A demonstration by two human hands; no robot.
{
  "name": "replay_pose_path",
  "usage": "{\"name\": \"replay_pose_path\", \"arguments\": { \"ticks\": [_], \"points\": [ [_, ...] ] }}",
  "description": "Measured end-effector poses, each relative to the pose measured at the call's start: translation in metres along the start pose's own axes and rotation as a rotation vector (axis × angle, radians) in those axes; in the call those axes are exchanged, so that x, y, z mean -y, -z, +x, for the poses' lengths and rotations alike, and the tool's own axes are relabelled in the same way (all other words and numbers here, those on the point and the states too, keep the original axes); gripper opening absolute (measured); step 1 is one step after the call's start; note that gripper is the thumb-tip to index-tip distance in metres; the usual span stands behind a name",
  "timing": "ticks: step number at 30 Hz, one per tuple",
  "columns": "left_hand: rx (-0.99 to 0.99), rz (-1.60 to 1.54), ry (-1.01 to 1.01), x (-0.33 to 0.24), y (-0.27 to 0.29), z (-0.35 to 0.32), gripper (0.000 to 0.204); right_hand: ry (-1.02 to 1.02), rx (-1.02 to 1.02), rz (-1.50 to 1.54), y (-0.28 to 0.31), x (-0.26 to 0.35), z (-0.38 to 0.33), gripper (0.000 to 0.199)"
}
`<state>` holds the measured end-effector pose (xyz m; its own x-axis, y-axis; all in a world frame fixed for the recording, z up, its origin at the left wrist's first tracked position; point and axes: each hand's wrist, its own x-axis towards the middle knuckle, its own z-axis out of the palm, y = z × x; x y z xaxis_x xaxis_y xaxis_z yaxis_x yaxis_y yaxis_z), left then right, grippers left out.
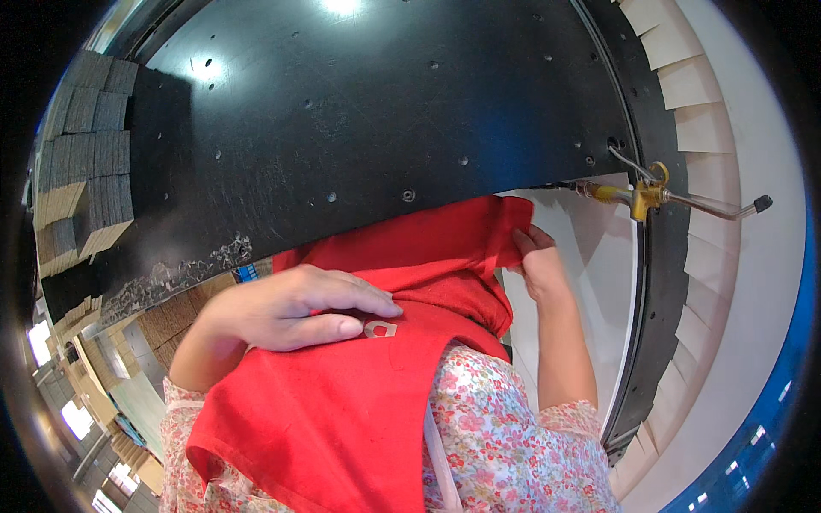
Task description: The person uses an air nozzle to blow air onto a dark rectangular panel and then repeatedly picks up similar panels from one stack and places them onto a blue pallet.
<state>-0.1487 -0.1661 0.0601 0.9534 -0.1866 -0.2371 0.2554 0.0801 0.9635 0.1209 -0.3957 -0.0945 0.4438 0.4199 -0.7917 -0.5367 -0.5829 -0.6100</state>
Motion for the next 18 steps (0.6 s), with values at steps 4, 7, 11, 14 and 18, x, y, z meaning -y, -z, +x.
{"name": "replay_pose_path", "arguments": {
  "ticks": [4, 7, 11, 14, 18],
  "points": [
    [-0.246, -0.012, 0.159, 0.059, -0.009, -0.009, 0.051, 0.037, 0.167, 0.362, -0.025, -0.026, 0.086, 0.037],
    [-0.516, 0.450, 0.457, 0.104, -0.002, -0.015, 0.049, 0.130, 0.304, 0.543, -0.060, 0.000, 0.118, 0.043],
    [-0.888, 1.066, 0.494, 0.203, 0.000, -0.062, 0.049, 0.173, 0.325, 0.645, -0.091, 0.033, 0.122, 0.046],
    [-1.041, 1.033, 0.762, 0.208, -0.005, -0.079, 0.044, 0.466, 0.210, -0.045, -0.085, 0.008, 0.121, 0.049],
    [-1.360, 0.554, 0.987, 0.238, -0.004, -0.133, 0.044, 0.887, 0.226, -1.092, -0.069, 0.003, 0.087, 0.054]
  ]
}}
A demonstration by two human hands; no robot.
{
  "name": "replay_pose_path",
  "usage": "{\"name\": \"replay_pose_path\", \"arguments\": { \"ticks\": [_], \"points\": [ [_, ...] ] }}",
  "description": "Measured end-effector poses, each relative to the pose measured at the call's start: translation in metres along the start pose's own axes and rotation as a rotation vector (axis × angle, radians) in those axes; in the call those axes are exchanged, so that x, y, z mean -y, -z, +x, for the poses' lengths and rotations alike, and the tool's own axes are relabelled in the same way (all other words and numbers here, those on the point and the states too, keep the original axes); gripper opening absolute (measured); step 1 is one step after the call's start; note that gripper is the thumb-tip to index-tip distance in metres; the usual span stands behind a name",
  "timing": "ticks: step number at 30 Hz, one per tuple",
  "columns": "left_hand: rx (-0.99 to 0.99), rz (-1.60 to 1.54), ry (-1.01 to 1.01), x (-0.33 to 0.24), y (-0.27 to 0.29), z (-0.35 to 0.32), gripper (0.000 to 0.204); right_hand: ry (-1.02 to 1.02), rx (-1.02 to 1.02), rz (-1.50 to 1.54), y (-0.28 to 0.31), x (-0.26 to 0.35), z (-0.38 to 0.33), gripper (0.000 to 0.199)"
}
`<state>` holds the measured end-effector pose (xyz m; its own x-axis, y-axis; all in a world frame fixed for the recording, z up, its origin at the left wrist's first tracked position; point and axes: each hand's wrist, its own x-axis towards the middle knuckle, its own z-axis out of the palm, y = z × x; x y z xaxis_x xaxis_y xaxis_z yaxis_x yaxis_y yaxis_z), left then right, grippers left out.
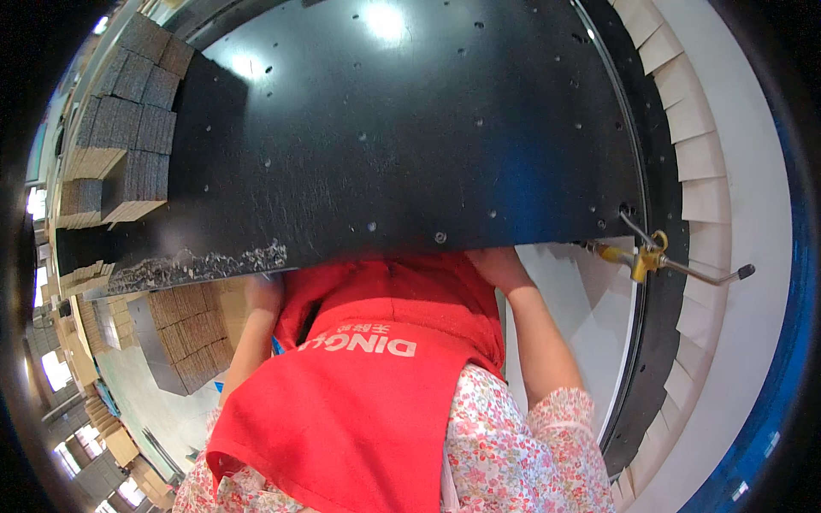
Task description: The person uses an air nozzle to blow air onto a dark rectangular panel and then repeatedly picks up similar panels from one stack and places them onto a blue pallet.
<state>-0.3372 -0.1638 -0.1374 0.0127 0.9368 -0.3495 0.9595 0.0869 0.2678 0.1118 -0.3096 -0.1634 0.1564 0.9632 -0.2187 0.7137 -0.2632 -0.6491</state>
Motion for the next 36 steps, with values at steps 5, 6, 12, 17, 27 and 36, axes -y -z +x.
{"name": "replay_pose_path", "arguments": {
  "ticks": [5, 6, 12, 17, 27, 36],
  "points": [
    [0.228, 0.218, -0.182, -0.004, 0.054, -0.048, 0.031, -0.244, 0.315, -0.245, 0.046, 0.059, -0.038, 0.042],
    [0.313, 0.112, -0.329, -0.004, 0.065, -0.055, 0.029, -0.170, 0.262, -0.176, 0.054, 0.066, -0.049, 0.039],
    [0.384, -0.564, -0.955, -0.162, 0.181, -0.095, 0.011, 0.049, 0.444, -0.065, 0.126, 0.140, -0.052, 0.030],
    [0.611, -1.507, -1.537, -0.243, 0.224, -0.126, 0.009, 0.297, 0.176, 0.095, 0.138, 0.153, -0.040, 0.031],
    [0.518, -1.553, -1.867, -0.293, 0.233, -0.126, 0.009, 0.246, 0.028, 0.339, 0.158, 0.169, -0.040, 0.030],
    [0.025, -0.836, -1.968, -0.295, 0.261, -0.101, 0.014, 0.389, -0.117, 0.120, 0.173, 0.182, 0.011, 0.027]
  ]
}}
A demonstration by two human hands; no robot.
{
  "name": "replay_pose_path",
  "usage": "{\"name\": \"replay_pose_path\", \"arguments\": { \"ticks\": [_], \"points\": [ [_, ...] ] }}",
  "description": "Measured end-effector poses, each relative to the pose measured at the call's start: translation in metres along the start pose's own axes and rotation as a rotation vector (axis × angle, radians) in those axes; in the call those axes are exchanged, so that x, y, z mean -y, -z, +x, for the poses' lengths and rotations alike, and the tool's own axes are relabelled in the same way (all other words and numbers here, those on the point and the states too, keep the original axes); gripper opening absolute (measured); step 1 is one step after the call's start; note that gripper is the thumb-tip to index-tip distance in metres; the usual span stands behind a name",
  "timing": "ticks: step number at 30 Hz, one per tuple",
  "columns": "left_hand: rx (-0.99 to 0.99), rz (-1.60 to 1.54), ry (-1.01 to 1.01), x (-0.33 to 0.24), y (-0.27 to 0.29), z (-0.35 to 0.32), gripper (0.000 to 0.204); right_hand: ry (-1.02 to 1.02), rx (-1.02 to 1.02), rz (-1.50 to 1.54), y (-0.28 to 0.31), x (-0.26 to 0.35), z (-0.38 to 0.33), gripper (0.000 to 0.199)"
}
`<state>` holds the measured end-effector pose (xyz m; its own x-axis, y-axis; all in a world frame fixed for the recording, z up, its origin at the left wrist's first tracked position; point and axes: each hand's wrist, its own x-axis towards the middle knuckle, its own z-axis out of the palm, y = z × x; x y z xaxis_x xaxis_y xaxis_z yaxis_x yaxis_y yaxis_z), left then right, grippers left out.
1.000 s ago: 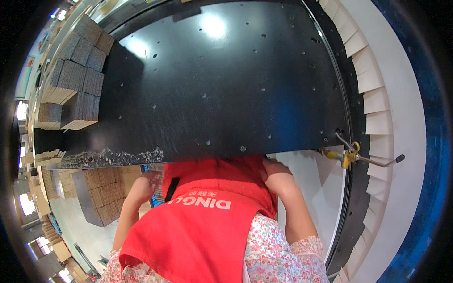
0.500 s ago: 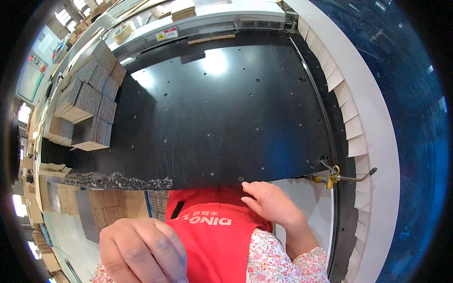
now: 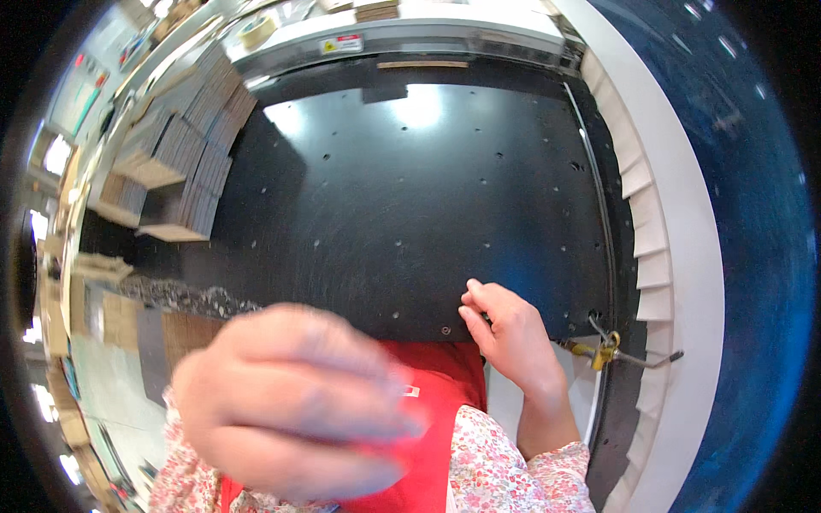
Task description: The person uses an air nozzle to blow air onto a dark rectangular panel and then repeatedly picks up similar panels from one stack and places them onto a blue pallet.
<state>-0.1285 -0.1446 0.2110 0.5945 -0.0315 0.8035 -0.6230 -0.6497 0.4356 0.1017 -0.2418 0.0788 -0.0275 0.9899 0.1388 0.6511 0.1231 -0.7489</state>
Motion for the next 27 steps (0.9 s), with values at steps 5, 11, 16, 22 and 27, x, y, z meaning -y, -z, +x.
{"name": "replay_pose_path", "arguments": {
  "ticks": [5, 11, 16, 22, 27],
  "points": [
    [0.212, -0.029, 0.255, -0.010, -0.005, 0.001, 0.015, -0.118, 0.107, 0.407, 0.022, 0.018, 0.011, 0.024],
    [0.182, -0.227, 0.589, 0.004, -0.007, -0.029, 0.019, -0.262, 0.565, 0.135, -0.001, 0.003, -0.043, 0.026],
    [0.152, -0.343, 0.873, 0.008, -0.015, -0.059, 0.022, -0.730, 0.372, -0.184, -0.080, -0.094, -0.129, 0.043],
    [0.013, -0.485, 1.155, 0.020, -0.045, -0.063, 0.023, -1.167, -0.004, 0.726, -0.105, -0.104, -0.137, 0.058],
    [0.013, -0.559, 1.238, 0.024, -0.060, -0.074, 0.022, -0.701, -0.014, 0.642, -0.126, -0.117, -0.134, 0.045]
  ]
}}
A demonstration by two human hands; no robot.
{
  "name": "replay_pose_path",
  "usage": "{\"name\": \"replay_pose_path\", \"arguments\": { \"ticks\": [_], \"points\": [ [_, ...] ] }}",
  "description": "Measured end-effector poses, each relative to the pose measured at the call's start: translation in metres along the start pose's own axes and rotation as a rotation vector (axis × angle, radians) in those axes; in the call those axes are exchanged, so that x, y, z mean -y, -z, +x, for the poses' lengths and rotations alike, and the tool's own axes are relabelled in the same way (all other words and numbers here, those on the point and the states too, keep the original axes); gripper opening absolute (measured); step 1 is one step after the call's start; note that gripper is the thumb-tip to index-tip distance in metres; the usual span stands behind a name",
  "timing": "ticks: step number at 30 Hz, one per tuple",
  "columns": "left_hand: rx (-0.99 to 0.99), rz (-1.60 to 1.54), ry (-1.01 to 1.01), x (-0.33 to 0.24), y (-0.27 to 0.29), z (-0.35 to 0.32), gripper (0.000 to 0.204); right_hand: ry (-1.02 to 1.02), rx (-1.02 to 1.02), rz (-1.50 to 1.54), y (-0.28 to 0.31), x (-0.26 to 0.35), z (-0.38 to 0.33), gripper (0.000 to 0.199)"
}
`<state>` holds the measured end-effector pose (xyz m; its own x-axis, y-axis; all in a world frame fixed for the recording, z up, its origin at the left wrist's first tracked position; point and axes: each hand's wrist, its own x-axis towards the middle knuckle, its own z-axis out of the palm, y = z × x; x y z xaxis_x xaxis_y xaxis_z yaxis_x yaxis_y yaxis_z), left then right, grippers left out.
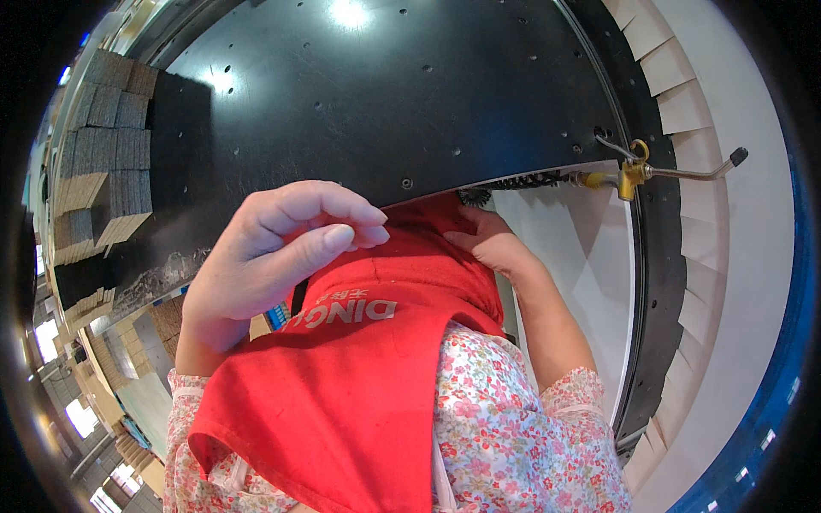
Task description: The person uses an air nozzle to blow air onto a dark rectangular panel and then repeatedly picks up similar panels from one stack and places them onto a blue pallet.
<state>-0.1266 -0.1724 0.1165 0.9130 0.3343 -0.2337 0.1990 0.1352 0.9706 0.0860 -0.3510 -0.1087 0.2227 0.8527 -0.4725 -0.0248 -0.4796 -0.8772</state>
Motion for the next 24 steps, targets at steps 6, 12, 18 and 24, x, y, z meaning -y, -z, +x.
{"name": "replay_pose_path", "arguments": {
  "ticks": [6, 12, 18, 24],
  "points": [
    [0.018, 0.275, 0.104, 0.004, -0.002, -0.005, 0.018, 0.163, -0.142, -0.669, 0.008, 0.053, -0.024, 0.026],
    [0.052, 0.225, 0.148, 0.013, -0.003, -0.003, 0.030, 0.383, 0.199, 0.345, 0.009, 0.086, -0.079, 0.028],
    [0.241, -0.102, 0.538, 0.018, -0.011, 0.014, 0.061, 0.557, 0.419, 0.754, -0.031, 0.129, -0.072, 0.034],
    [0.282, -0.267, 0.332, -0.009, -0.016, 0.002, 0.047, 0.940, 0.450, -0.049, -0.026, 0.191, -0.082, 0.010]
  ]
}}
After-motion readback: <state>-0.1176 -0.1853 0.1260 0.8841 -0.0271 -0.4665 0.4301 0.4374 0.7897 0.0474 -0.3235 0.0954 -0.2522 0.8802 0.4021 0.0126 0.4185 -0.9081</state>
